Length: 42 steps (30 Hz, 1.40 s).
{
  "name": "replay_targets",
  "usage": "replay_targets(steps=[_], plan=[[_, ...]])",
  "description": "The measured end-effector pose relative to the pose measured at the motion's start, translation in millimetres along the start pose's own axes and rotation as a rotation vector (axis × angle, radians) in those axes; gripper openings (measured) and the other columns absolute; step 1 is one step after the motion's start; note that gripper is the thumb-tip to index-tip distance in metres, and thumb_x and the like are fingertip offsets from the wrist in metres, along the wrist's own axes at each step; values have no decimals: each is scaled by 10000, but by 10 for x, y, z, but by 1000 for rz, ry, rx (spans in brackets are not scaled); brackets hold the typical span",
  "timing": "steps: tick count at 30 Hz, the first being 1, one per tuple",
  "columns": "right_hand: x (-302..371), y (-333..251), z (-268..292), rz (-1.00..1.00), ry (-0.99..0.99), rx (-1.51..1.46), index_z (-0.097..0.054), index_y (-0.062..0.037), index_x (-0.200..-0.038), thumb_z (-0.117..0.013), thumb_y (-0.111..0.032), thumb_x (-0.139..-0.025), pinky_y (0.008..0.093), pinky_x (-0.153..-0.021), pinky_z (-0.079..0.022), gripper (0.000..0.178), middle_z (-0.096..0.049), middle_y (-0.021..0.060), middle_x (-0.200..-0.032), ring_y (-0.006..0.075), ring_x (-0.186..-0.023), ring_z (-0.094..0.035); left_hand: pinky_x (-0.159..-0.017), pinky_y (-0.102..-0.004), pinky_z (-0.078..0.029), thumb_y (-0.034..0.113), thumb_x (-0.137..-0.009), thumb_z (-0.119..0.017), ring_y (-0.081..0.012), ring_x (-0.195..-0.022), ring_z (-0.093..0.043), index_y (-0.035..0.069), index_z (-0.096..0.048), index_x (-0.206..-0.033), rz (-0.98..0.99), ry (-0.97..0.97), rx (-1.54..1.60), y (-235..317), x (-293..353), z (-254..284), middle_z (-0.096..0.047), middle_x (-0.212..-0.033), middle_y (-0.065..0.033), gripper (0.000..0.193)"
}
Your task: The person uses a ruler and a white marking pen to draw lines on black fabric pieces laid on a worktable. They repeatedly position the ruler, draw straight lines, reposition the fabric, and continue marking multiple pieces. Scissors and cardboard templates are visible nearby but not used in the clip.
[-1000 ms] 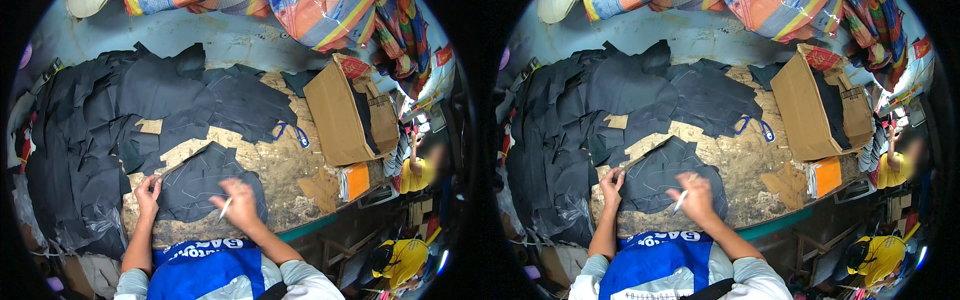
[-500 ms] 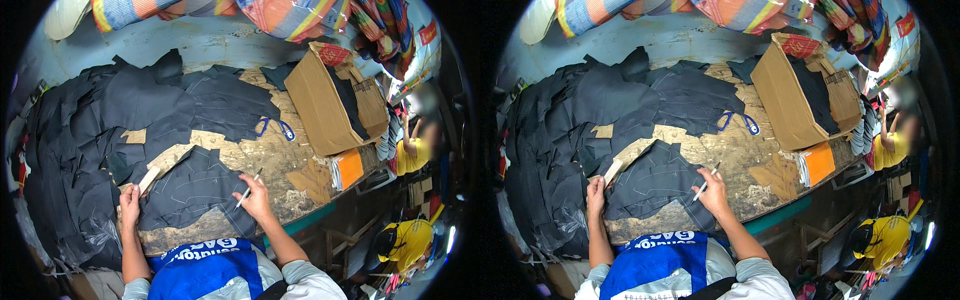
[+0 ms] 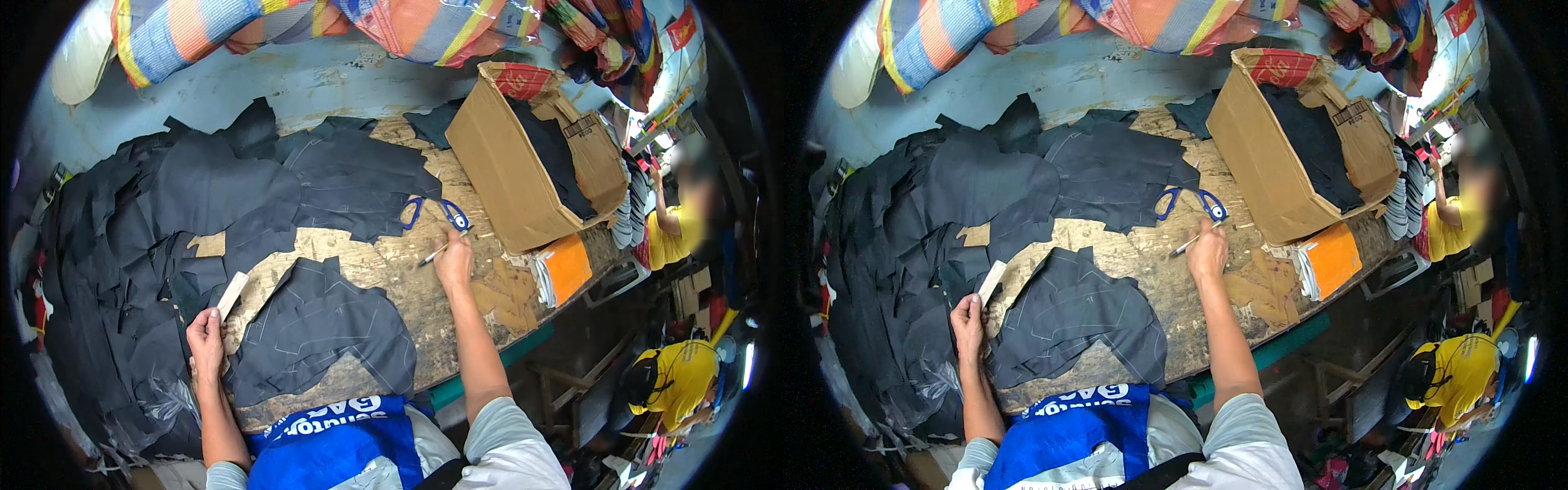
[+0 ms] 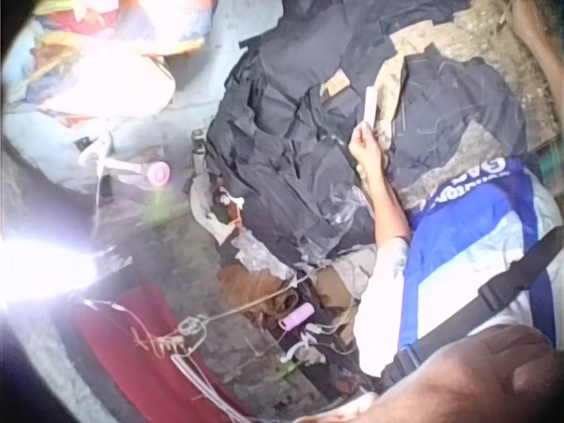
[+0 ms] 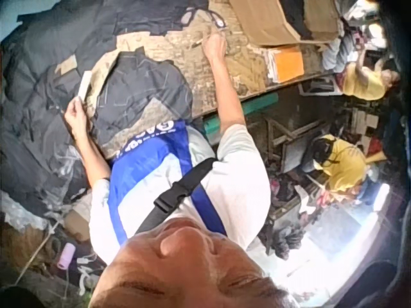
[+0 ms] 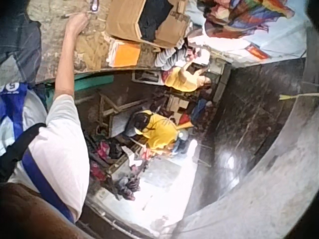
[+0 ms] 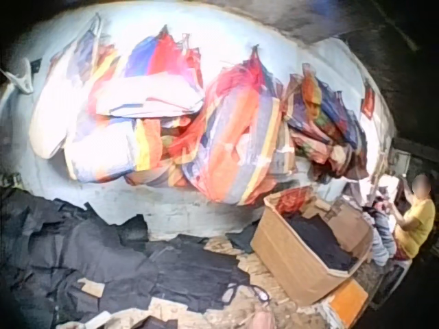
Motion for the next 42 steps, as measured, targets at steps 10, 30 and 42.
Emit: replay_targets(steps=[10,30,42], plan=[[-527,-234,-364,-301,-12,-270,-601,-63,-1016,-775,-132,-646,433,-893,-433,415,-597,195,-1004,351,-1026,-553,-705,-239,-462,150,-907,-604,-109,-781,-582,-70,-652,-943,-156,37,-168,-90,-94,-235,-665,-858,-81,229],[-638,-1587,-417,118,203,-489,-647,-129,-1038,-665,39,-575,416,-903,-448,493,-579,191,-1189,370,-1078,-553,-701,-265,-452,127,-895,-604,-130,-762,-576,-68,-649,-900,-244,89,-263,-81,-76,-250,-648,-814,-88,201],[-222,-2465,-943,476,-328,-272,-642,-123,-1094,-532,1,-748,491,-1017,-360,384,-528,162,-1305,396,-1219,-449,-676,-260,-460,143,-891,-611,-117,-733,-579,-64,-656,-908,-294,115,-312,-64,-68,-234,-663,-798,-90,212]])
Point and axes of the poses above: each hand's wrist, its own x-axis away from the middle knuckle, its own z-axis out of the back of the hand, y = z × x, the point moved 2 cm from there along -x, towards the middle knuckle
